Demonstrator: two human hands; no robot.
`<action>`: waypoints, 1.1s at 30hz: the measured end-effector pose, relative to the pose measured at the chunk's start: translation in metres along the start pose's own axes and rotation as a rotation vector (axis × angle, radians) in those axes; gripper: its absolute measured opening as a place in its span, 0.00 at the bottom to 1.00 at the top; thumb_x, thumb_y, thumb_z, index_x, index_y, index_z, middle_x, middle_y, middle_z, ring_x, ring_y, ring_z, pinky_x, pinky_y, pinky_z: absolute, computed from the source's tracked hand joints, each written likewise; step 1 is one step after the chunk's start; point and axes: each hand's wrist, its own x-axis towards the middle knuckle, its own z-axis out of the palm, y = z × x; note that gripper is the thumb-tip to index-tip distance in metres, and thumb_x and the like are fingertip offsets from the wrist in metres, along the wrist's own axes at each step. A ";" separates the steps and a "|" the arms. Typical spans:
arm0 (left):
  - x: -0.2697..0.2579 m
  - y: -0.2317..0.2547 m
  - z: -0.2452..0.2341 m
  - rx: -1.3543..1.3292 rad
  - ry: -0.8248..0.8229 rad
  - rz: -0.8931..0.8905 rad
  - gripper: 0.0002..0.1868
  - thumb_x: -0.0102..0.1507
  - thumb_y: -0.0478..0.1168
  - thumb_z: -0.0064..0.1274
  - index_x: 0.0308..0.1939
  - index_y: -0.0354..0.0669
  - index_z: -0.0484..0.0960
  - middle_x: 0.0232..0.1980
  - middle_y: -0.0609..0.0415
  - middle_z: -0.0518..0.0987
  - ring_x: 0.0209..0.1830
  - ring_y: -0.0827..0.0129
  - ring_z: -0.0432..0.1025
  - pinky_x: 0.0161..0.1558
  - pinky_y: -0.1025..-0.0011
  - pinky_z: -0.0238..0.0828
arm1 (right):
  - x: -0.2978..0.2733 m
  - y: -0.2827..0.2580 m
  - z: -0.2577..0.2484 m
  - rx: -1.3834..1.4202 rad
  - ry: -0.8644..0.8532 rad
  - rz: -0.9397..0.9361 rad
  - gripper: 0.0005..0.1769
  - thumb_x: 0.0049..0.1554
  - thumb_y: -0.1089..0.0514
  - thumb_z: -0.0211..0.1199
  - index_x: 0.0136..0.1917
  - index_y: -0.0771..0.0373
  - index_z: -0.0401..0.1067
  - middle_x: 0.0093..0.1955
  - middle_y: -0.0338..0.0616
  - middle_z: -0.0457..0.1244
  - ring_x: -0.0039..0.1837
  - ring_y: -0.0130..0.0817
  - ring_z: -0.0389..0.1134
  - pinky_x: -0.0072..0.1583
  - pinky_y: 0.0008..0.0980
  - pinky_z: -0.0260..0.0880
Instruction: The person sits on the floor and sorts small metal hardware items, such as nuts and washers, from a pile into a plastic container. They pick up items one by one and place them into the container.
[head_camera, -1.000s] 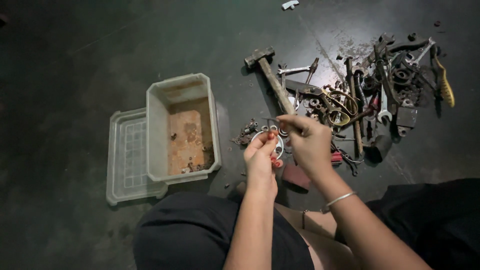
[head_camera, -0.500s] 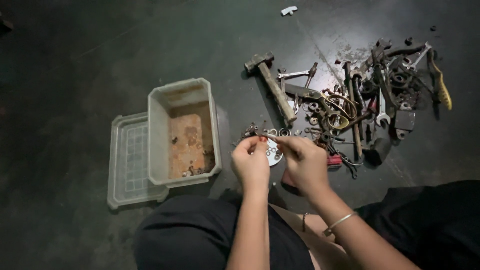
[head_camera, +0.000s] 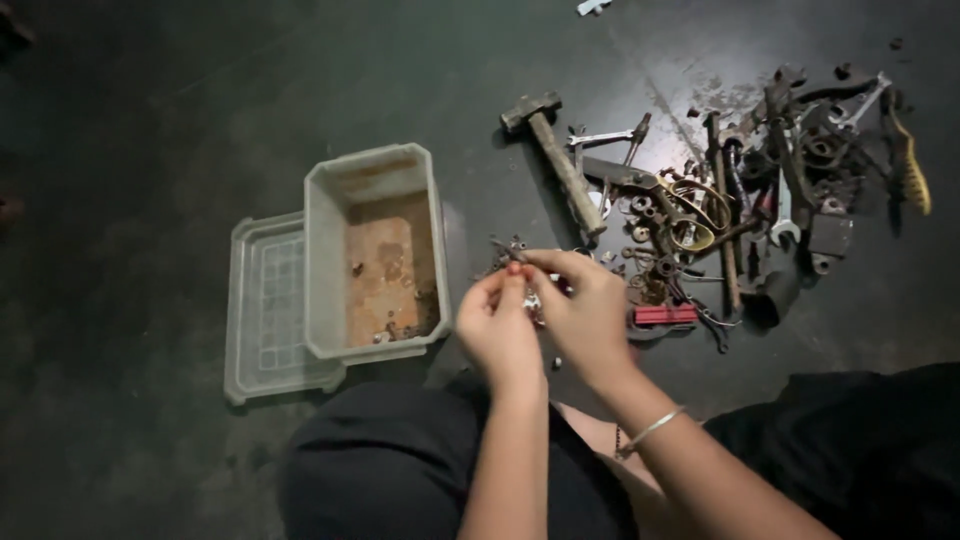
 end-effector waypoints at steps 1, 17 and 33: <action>-0.001 0.011 -0.005 -0.049 0.035 -0.052 0.11 0.66 0.35 0.57 0.47 0.27 0.83 0.39 0.50 0.84 0.33 0.71 0.75 0.33 0.74 0.71 | 0.000 -0.008 0.009 0.045 -0.025 0.045 0.11 0.55 0.64 0.65 0.53 0.64 0.80 0.46 0.46 0.73 0.43 0.28 0.75 0.46 0.28 0.74; 0.045 0.143 -0.100 -0.198 0.158 -0.277 0.45 0.63 0.62 0.39 0.79 0.39 0.56 0.84 0.46 0.47 0.85 0.62 0.32 0.77 0.50 0.27 | 0.032 0.047 -0.013 0.312 -0.092 0.321 0.24 0.62 0.60 0.58 0.71 0.68 0.69 0.64 0.48 0.69 0.59 0.29 0.70 0.57 0.27 0.71; 0.042 0.108 -0.041 -0.060 -0.125 -0.380 0.35 0.60 0.54 0.47 0.71 0.47 0.69 0.78 0.42 0.64 0.81 0.55 0.51 0.73 0.51 0.48 | -0.048 0.086 -0.010 -0.487 -0.600 0.158 0.13 0.50 0.66 0.61 0.49 0.59 0.80 0.51 0.48 0.69 0.54 0.52 0.71 0.55 0.43 0.71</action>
